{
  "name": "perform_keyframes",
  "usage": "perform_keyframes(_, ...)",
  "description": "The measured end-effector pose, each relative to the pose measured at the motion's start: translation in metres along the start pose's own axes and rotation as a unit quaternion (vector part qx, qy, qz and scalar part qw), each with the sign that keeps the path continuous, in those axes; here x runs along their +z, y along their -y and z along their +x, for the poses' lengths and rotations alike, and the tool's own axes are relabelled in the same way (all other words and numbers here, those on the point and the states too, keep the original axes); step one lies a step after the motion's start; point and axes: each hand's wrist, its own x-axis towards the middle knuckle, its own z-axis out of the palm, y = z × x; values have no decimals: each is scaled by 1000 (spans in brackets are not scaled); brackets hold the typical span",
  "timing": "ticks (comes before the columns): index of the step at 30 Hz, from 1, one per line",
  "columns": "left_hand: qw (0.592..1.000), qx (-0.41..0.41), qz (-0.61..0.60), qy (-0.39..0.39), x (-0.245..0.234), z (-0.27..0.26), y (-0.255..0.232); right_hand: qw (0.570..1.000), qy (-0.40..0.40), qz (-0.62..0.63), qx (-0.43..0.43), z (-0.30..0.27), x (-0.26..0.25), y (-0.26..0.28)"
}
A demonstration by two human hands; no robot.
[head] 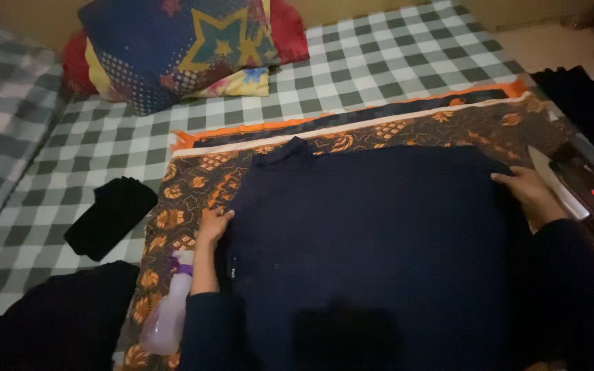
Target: The person irons several garments on a patterned cloth laid over a bed. They use a spray bottle to moisten the fabric and an iron to smooth a dark blue shirt, a grey shirt, and a white graphic t-shirt, folding each item after ironing.
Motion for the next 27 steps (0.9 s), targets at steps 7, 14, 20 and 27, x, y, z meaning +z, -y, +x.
perform_keyframes(7,961,93,-252,62,-73,-35,-6,996,14,-20,-91,-26,-56,39)
perform_keyframes(14,965,127,-211,93,-198,-158,-76,995,53,27,83,-38,-144,45)
perform_keyframes(20,969,71,-235,28,-263,-160,-162,998,25,56,-20,-9,-191,117)
perform_keyframes(27,926,233,-290,-66,-314,-42,-264,949,-261,72,-159,16,-180,229)
